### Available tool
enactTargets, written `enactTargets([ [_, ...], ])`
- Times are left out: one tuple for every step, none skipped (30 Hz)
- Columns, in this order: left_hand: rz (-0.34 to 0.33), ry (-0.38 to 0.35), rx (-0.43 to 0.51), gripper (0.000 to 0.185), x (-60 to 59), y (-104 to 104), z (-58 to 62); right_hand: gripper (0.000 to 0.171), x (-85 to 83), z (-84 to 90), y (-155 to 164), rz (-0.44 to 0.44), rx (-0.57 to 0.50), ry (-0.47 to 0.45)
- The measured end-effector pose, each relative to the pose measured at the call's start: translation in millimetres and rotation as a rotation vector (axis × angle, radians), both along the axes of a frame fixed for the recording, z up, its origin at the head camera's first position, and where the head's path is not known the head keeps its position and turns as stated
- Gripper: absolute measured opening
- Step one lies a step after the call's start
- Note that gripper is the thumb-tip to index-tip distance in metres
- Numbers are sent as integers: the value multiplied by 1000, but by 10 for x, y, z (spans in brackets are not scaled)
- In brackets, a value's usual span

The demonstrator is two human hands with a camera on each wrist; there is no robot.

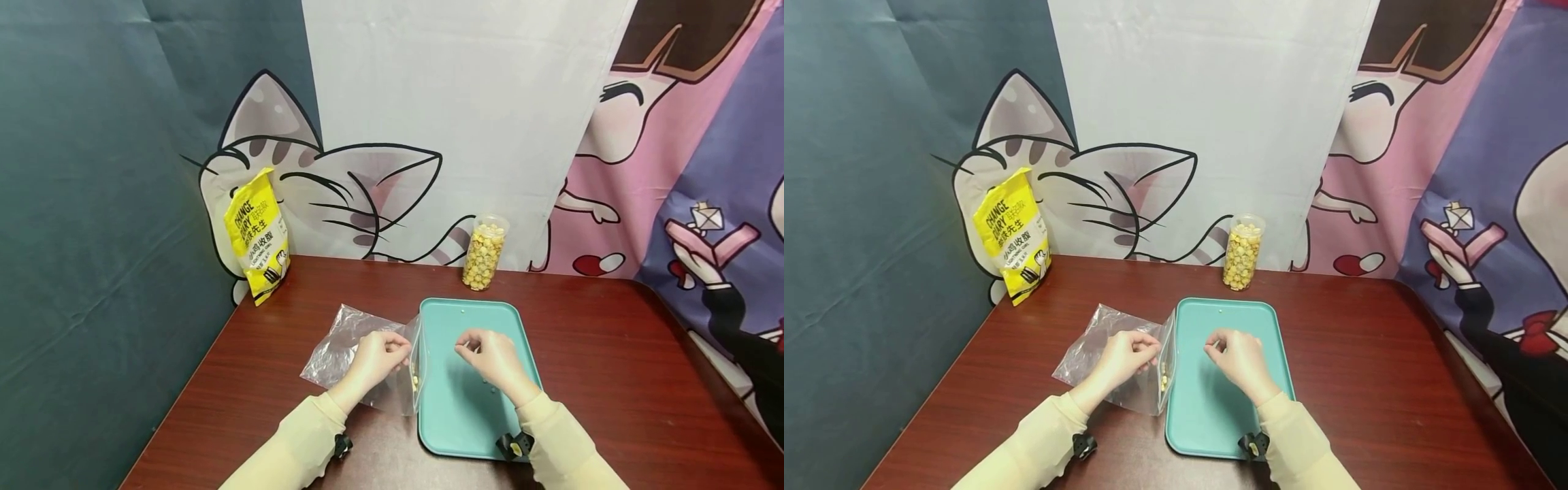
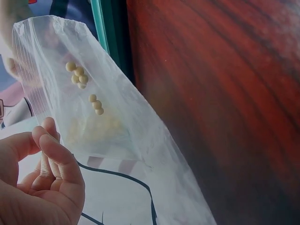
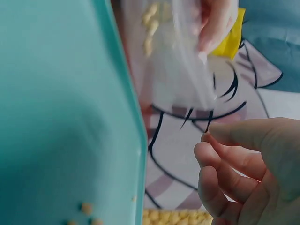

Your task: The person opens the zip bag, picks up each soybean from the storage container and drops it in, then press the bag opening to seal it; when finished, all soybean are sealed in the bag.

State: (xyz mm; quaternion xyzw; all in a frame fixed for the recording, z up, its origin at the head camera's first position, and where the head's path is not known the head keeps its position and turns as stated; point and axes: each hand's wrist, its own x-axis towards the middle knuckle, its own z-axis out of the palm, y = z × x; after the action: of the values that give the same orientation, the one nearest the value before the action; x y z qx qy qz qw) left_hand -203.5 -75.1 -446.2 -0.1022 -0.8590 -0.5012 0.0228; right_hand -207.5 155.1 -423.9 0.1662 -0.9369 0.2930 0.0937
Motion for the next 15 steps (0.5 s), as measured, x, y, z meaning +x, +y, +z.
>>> enactTargets([
  [-1,-2,3,9,1,-2,9,5,-17,-7,34,-6,7,-16],
  [-1,-4,6,9,0,-5,13,5,-33,-15,68,-15,16,-34],
  [-5,0,12,9,1,-10,20,5,-49,-28,103,-23,21,-56],
  [-5,0,15,9,0,-15,21,4,-62,-40,138,-32,20,-82],
  [-5,1,17,9,-1,-20,22,4,-77,-52,174,-38,18,-109],
  [-6,-1,20,10,-2,-26,25,4,-90,-62,206,-43,9,-137],
  [-8,-2,21,10,-3,-27,22,4,-101,-79,236,-51,0,-159],
  [-8,-8,23,10,-2,-28,20,4,-111,-95,263,-59,-10,-180],
  [-9,-12,22,10,-1,-27,21,4,-122,-110,288,-64,-21,-198],
  [-9,-16,22,10,-2,-26,20,5,-132,-123,311,-71,-27,-211],
  [-11,-16,23,10,-3,-25,18,5,-142,-139,331,-81,-26,-223],
  [-12,-16,24,10,-4,-22,17,5,-149,-154,350,-94,-18,-234],
  [-13,-16,25,10,-5,-20,14,5,-155,-171,368,-108,-3,-245],
  [-12,-20,28,10,-5,-17,13,6,-158,-188,385,-122,15,-260],
  [-14,-18,31,10,-7,-14,7,7,-159,-207,402,-137,37,-276],
])
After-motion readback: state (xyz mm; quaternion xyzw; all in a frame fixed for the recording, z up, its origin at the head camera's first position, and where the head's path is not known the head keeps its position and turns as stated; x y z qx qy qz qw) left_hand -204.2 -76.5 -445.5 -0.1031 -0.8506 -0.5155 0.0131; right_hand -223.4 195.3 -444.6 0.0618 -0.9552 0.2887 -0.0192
